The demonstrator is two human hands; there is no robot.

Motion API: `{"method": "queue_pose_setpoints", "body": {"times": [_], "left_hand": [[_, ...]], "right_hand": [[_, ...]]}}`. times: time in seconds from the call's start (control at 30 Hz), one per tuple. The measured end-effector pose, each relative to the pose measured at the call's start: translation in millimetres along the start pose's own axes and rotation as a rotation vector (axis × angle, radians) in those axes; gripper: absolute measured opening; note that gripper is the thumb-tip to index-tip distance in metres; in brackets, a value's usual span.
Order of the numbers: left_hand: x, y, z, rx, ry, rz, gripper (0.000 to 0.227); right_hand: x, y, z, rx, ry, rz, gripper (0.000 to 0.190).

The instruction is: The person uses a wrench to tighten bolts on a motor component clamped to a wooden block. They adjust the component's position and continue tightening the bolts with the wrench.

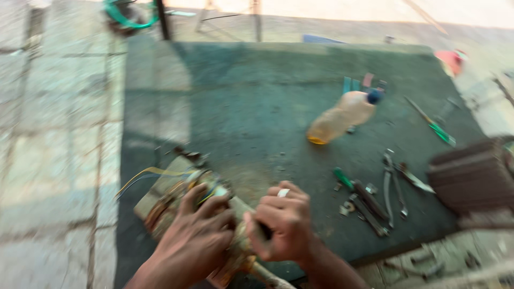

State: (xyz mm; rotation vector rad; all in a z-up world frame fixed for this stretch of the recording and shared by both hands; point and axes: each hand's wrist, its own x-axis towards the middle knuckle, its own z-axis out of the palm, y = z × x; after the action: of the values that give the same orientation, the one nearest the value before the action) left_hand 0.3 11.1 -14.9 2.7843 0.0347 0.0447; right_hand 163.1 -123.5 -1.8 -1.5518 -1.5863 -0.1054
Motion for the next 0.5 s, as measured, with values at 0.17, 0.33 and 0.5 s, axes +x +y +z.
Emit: {"method": "queue_pose_setpoints", "body": {"times": [0.17, 0.33, 0.5], "left_hand": [[-5.9, -18.8, 38.1, 0.035, 0.042, -0.018, 0.009], [-15.4, -45.5, 68.4, 0.062, 0.148, 0.073, 0.011], [-22.8, -54.7, 76.8, -0.047, 0.215, 0.141, 0.013]], "right_hand": [[-4.5, -1.0, 0.5, -0.003, 0.0, 0.014, 0.03], [-4.0, -2.2, -1.7, -0.016, 0.001, 0.006, 0.031], [-5.2, -1.8, -1.0, 0.012, -0.015, 0.024, 0.03]]}}
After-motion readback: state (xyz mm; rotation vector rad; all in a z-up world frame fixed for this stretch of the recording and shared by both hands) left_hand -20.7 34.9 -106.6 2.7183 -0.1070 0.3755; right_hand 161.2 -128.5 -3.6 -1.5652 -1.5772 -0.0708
